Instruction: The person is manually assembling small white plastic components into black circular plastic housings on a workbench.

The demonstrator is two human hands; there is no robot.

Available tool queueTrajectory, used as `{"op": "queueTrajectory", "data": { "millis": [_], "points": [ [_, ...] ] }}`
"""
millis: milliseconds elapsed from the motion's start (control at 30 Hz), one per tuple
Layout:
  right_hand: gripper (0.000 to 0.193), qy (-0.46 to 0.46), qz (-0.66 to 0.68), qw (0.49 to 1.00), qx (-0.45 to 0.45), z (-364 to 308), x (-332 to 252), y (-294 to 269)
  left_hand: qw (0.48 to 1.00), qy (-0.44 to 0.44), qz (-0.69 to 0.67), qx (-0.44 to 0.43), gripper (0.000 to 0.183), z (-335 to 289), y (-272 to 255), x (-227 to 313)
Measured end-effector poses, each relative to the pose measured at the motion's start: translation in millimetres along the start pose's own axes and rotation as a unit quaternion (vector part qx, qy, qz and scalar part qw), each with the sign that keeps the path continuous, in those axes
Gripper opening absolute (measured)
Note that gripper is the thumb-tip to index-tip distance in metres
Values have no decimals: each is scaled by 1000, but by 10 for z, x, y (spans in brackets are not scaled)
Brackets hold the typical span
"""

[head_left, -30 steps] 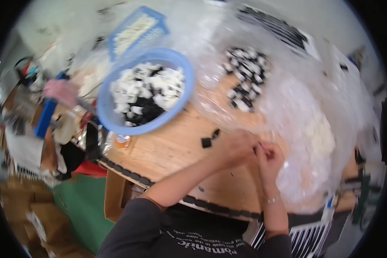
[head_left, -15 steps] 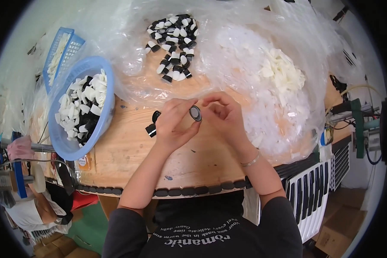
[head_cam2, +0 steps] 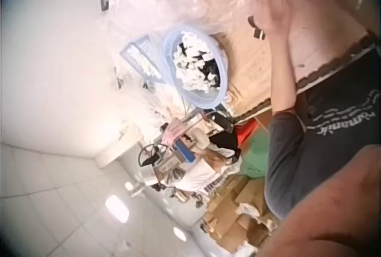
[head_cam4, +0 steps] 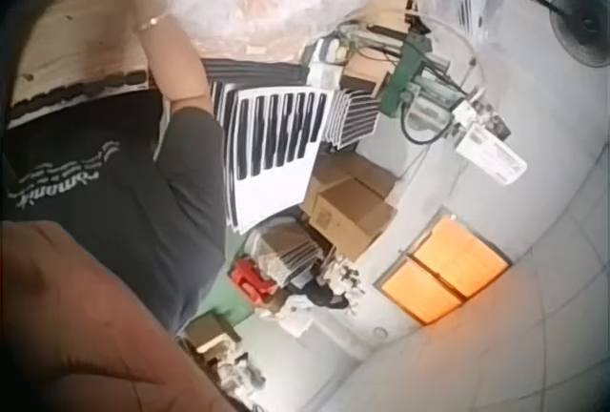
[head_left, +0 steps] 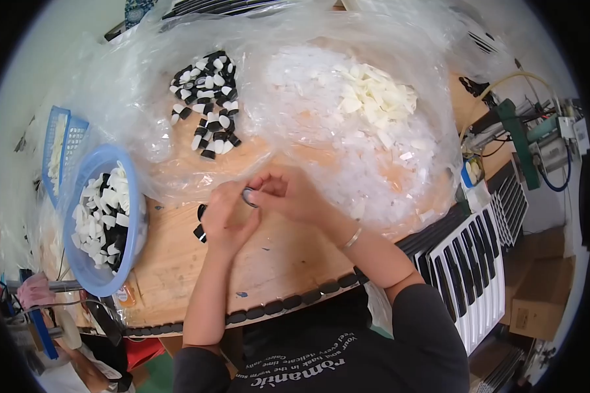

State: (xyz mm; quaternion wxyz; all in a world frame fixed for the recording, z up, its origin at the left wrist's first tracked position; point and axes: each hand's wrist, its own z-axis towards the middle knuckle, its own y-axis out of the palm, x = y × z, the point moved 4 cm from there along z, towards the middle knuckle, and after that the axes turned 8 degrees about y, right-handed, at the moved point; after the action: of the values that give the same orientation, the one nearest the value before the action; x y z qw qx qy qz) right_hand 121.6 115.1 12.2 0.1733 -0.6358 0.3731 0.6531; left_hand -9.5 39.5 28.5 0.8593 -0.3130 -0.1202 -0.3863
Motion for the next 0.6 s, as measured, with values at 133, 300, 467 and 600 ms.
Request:
{"op": "queueTrajectory", "data": {
  "millis": [133,300,467,600],
  "points": [
    [5,-205,-141,935,252,-162,-692,-921,965,-175,-179,78,48,-69,-125,-208],
    [5,-210,-150,922,288,-309,-914,-994,717,-276,-619,162,44,-63,-46,-336],
    [11,-143,-145,972,116,-154,-407,-274,685,-293,-652,141,42,-97,-36,-321],
    [20,-188,-204,959,59,-189,-401,135,891,-254,-359,110,45,-88,-115,-231]
  ]
}}
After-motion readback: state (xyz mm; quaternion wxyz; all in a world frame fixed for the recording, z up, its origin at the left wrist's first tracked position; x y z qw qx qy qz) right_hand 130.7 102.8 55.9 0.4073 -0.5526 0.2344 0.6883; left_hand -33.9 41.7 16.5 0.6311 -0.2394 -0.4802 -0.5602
